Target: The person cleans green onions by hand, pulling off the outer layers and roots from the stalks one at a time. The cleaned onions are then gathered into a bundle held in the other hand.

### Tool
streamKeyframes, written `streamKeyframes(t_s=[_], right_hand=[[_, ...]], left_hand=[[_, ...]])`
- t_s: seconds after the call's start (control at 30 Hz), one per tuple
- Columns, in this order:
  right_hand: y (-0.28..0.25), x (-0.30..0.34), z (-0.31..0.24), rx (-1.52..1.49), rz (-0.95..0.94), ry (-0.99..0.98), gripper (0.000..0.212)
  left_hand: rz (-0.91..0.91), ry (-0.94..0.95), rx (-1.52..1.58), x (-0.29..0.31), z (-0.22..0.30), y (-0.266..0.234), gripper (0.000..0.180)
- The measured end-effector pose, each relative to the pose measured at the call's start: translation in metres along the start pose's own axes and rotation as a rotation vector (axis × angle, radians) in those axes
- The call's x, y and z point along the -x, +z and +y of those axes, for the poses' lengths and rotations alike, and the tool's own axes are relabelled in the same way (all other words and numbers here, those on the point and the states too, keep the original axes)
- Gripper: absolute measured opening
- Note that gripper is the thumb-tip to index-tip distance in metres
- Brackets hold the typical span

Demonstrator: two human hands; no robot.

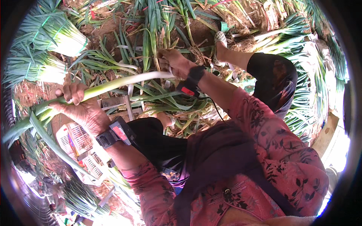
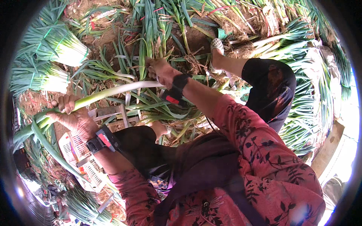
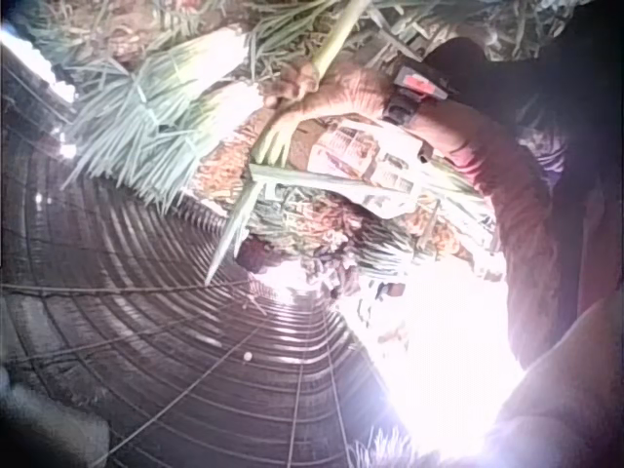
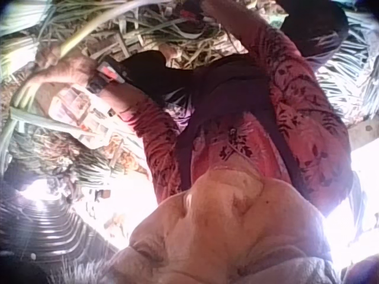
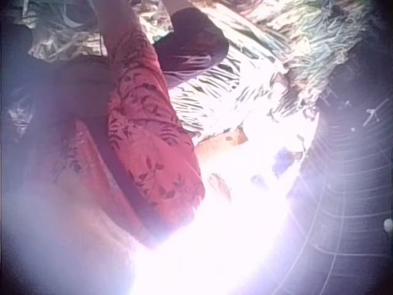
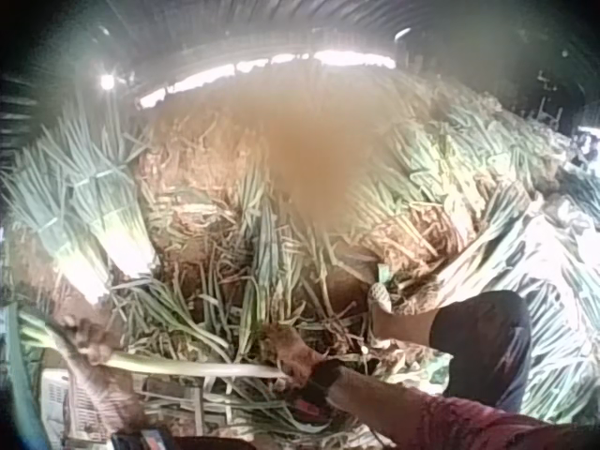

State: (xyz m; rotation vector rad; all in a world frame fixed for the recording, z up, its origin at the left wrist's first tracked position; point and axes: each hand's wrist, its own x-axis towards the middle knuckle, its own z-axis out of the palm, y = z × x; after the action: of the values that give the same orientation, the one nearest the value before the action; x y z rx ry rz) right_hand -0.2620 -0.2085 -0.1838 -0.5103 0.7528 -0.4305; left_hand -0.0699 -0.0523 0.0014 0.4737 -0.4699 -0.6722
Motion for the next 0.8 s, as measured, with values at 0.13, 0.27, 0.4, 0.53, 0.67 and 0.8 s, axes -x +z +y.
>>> streamKeyframes(t_s=[0.13, 0.27, 0.4, 0.53, 0.67, 0.8], right_hand=[[-0.027, 0.036, 0.007, 0.738, -0.025, -0.569, 0.020], [-0.144, 0.062, 0.006, 1.674, -0.098, -0.779, 0.017], [-0.211, 0.064, -0.014, 1.402, -0.106, -0.646, 0.032], [-0.033, 0.112, -0.050, 1.019, -0.193, -0.760, 0.036], [-0.012, 0.125, 0.032, 1.628, -0.194, -0.774, 0.034], [-0.108, 0.101, 0.058, 1.622, -0.162, -0.315, 0.026]], left_hand=[[-0.036, 0.048, -0.031, 0.000, 0.026, -0.018, 0.043], [0.031, 0.122, -0.093, 0.000, 0.039, -0.028, 0.045], [0.636, -0.040, -0.174, 0.010, 0.018, -0.022, 0.041], [0.549, 0.026, -0.319, 0.013, -0.038, -0.005, 0.048], [0.563, 0.035, -0.168, 0.015, -0.057, -0.004, 0.041], [0.491, 0.187, -0.319, 0.012, -0.029, 0.012, 0.030]])
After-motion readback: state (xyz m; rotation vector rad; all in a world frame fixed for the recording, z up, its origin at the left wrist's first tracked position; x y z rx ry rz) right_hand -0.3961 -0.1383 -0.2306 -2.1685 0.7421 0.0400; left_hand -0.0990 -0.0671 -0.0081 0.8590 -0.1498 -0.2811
